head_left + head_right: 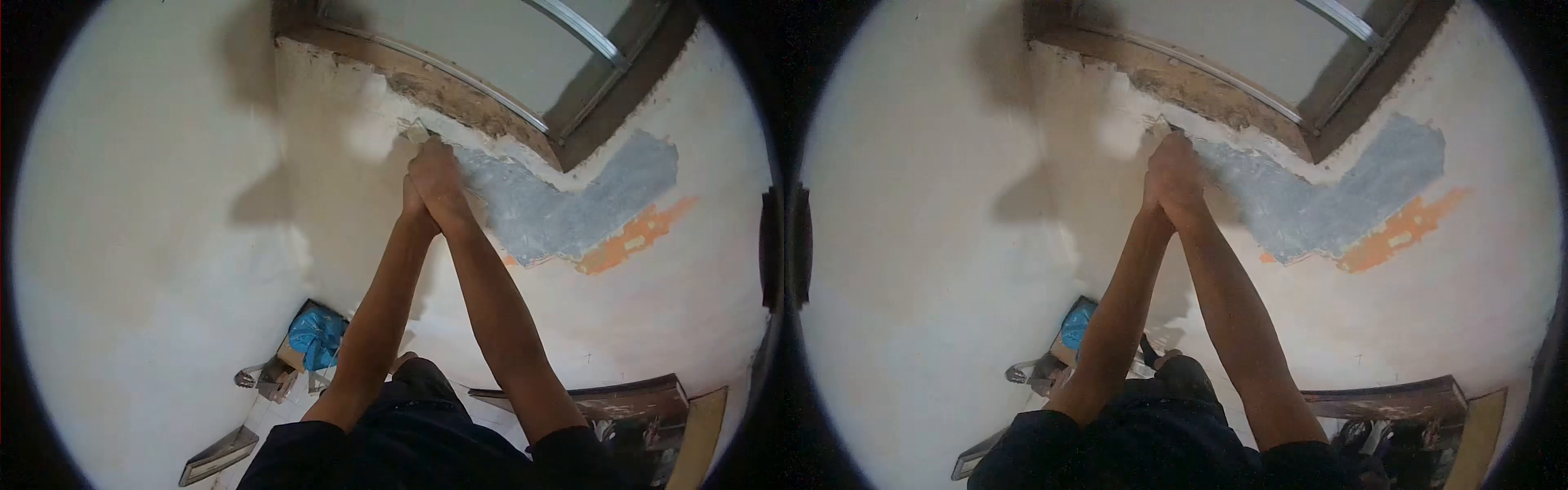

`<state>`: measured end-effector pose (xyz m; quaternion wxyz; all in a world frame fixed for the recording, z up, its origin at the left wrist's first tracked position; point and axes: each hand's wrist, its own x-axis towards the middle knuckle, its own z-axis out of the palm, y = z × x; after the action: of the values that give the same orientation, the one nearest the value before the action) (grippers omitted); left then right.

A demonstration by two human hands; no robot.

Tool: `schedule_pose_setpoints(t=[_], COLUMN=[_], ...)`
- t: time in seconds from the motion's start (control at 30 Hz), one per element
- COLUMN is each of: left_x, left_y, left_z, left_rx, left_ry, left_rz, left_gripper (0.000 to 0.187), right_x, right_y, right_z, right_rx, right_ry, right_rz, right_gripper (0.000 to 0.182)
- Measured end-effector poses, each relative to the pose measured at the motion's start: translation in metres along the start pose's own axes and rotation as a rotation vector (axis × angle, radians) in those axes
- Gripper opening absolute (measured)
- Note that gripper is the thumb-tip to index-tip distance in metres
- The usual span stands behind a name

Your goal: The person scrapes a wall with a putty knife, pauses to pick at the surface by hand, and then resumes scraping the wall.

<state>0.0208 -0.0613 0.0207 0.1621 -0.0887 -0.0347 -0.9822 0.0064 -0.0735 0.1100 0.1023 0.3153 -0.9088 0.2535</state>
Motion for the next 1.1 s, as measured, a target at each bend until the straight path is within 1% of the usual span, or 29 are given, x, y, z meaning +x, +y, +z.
schedule_pose_setpoints(t=[0.17, 0.27, 0.3, 0.37, 0.43, 0.47, 0.5, 0.57, 0.6, 0.67, 0.7, 0.77, 0.8, 0.87, 0.9, 0.93, 0.97, 1.0, 1.03, 1.07, 1.1], left_x=[0.006, 0.020, 0.034, 0.045, 0.045, 0.043, 0.039, 0.030, 0.025, 0.012, 0.006, -0.006, -0.016, -0.040, -0.051, -0.057, -0.063, -0.062, -0.058, -0.052, -0.045], left_y=[0.003, 0.013, 0.022, 0.024, 0.015, 0.016, 0.019, 0.025, 0.030, 0.039, 0.044, 0.051, 0.041, 0.017, 0.013, 0.010, 0.007, 0.006, 0.002, 0.003, 0.005], left_z=[0.002, 0.002, -0.003, -0.029, -0.050, -0.047, -0.045, -0.041, -0.037, -0.027, -0.021, -0.008, 0.004, 0.016, 0.009, 0.004, 0.002, 0.002, 0.004, 0.003, 0.000], left_rx=[0.050, 0.080, 0.298, 0.706, 1.097, 1.100, 1.011, 0.820, 0.725, 0.540, 0.450, 0.275, 0.283, 0.650, 0.786, 0.794, 0.837, 0.882, 0.850, 0.858, 0.908], left_ry=[-0.007, -0.024, -0.070, -0.118, -0.161, -0.158, -0.163, -0.143, -0.143, -0.142, -0.139, -0.127, -0.124, 0.279, 0.350, 0.359, 0.323, 0.279, 0.236, 0.232, 0.245], left_rz=[0.033, 0.070, 0.180, 0.389, 0.575, 0.578, 0.538, 0.437, 0.393, 0.290, 0.235, 0.123, 0.122, 0.250, 0.115, 0.118, 0.092, 0.067, 0.123, 0.123, 0.170], left_gripper=[0.034, 0.033, 0.033, 0.032, 0.032, 0.032, 0.032, 0.033, 0.033, 0.033, 0.034, 0.034, 0.034, 0.040, 0.042, 0.042, 0.041, 0.039, 0.035, 0.035, 0.033], right_x=[-0.020, -0.001, 0.005, 0.001, -0.006, -0.005, -0.001, -0.011, -0.009, -0.007, -0.005, -0.005, -0.012, -0.041, -0.049, -0.058, -0.063, -0.062, -0.059, -0.054, -0.046], right_y=[0.002, 0.014, -0.001, -0.019, -0.008, -0.005, -0.001, 0.018, 0.010, -0.008, -0.011, -0.011, 0.000, 0.027, 0.035, 0.043, 0.049, 0.053, 0.056, 0.059, 0.064], right_z=[-0.012, 0.013, 0.006, 0.002, 0.008, 0.014, 0.018, 0.027, 0.025, 0.023, 0.021, 0.018, 0.022, 0.028, 0.024, 0.018, 0.015, 0.015, 0.015, 0.016, 0.027], right_rx=[0.010, 0.083, 0.101, 0.016, 0.076, 0.141, 0.147, -0.008, -0.008, 0.186, 0.191, 0.286, 0.294, 0.421, 0.432, 0.502, 0.571, 0.582, 0.644, 0.701, 0.707], right_ry=[0.026, 0.008, 0.026, -0.140, -0.114, -0.079, -0.074, 0.086, 0.088, 0.091, 0.094, -0.068, -0.069, 0.048, 0.044, 0.014, -0.017, -0.015, 0.044, 0.104, 0.109], right_rz=[-0.030, -0.060, -0.074, -0.023, 0.020, 0.046, 0.036, -0.187, -0.193, -0.130, -0.126, -0.001, 0.001, -0.027, -0.031, 0.066, 0.169, 0.172, 0.100, 0.026, 0.026], right_gripper=[0.027, 0.029, 0.029, 0.028, 0.027, 0.025, 0.025, 0.023, 0.023, 0.023, 0.023, 0.025, 0.025, 0.029, 0.029, 0.032, 0.036, 0.036, 0.036, 0.037, 0.037])
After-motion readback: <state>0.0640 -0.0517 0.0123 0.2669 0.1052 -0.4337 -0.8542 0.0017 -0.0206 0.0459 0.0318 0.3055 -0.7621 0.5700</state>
